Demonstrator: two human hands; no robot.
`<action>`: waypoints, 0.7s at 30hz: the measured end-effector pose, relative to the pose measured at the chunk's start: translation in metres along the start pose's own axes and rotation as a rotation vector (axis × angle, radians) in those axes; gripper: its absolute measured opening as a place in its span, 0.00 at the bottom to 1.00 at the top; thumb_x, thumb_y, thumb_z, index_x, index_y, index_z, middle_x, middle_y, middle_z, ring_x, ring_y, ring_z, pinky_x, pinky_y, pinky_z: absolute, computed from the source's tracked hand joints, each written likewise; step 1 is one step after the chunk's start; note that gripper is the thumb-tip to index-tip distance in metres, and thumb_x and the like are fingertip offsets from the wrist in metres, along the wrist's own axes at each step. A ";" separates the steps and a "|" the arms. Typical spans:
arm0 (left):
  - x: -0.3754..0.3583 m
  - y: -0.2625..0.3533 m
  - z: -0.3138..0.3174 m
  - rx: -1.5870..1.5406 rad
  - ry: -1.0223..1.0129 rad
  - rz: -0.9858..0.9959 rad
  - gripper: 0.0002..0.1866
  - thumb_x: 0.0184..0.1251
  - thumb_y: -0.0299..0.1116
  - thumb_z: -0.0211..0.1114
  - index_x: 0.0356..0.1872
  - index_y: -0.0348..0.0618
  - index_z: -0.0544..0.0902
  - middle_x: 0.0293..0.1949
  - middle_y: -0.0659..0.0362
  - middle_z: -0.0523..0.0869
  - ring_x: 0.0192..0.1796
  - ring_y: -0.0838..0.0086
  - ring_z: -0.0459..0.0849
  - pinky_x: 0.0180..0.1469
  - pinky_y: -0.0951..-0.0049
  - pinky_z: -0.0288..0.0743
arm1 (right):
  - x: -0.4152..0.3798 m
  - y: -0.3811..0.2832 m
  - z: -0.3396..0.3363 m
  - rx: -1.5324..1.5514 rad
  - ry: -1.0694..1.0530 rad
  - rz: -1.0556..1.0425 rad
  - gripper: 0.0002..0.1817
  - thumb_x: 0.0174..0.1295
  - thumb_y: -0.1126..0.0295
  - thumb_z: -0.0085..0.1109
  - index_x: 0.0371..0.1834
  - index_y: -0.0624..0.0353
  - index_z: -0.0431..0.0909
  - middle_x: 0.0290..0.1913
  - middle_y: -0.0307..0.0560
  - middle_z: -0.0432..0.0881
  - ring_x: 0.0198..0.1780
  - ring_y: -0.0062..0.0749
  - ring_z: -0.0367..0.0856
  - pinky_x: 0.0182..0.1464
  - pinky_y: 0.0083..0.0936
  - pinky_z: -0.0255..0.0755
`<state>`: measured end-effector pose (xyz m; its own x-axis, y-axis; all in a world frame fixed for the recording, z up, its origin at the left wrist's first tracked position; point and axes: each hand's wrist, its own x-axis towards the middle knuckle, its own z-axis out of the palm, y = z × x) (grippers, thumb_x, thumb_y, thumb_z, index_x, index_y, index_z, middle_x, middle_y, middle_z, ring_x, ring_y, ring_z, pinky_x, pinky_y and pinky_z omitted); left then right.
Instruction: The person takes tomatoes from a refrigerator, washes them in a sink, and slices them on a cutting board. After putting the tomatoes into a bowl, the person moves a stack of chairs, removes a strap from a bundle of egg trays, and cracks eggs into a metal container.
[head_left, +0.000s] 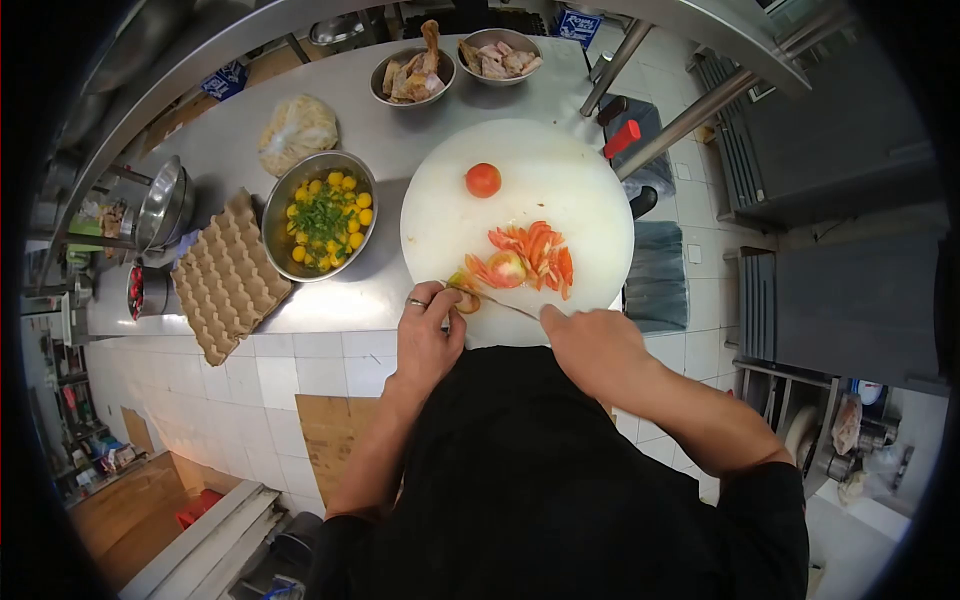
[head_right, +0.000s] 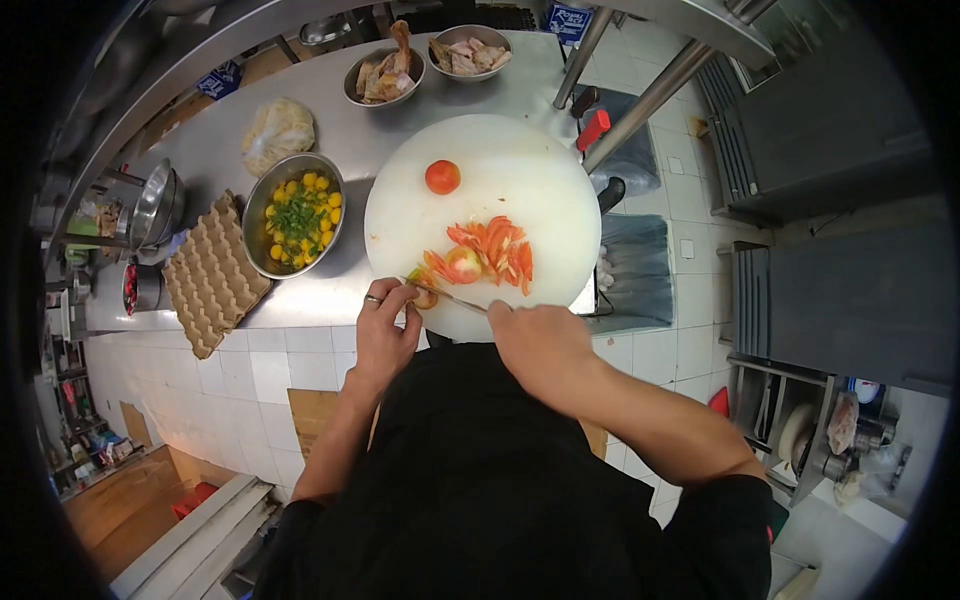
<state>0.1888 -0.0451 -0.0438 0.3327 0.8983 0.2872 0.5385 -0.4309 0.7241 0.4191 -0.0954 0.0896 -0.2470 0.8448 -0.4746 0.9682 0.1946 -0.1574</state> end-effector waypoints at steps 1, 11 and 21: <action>-0.001 -0.001 0.001 0.009 0.002 0.000 0.12 0.58 0.18 0.67 0.44 0.39 0.85 0.44 0.48 0.83 0.46 0.50 0.84 0.47 0.55 0.81 | 0.004 0.003 0.005 -0.001 -0.001 0.001 0.08 0.63 0.76 0.60 0.44 0.63 0.76 0.29 0.55 0.88 0.35 0.52 0.92 0.36 0.44 0.85; -0.010 -0.004 0.007 0.117 0.064 0.080 0.14 0.56 0.18 0.69 0.44 0.39 0.85 0.46 0.49 0.84 0.47 0.51 0.84 0.48 0.56 0.82 | 0.007 0.012 0.004 0.027 0.011 -0.044 0.08 0.63 0.77 0.58 0.43 0.64 0.75 0.28 0.57 0.87 0.32 0.53 0.91 0.33 0.45 0.84; -0.013 -0.008 0.013 0.153 0.094 0.155 0.16 0.55 0.17 0.70 0.46 0.38 0.84 0.47 0.49 0.84 0.45 0.52 0.83 0.46 0.56 0.82 | 0.018 0.024 0.024 0.082 -0.010 -0.070 0.11 0.76 0.65 0.56 0.45 0.64 0.74 0.27 0.58 0.86 0.32 0.56 0.89 0.35 0.49 0.82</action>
<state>0.1902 -0.0544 -0.0610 0.3507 0.8213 0.4499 0.6002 -0.5659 0.5652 0.4372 -0.0876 0.0563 -0.3151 0.8255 -0.4683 0.9419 0.2115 -0.2609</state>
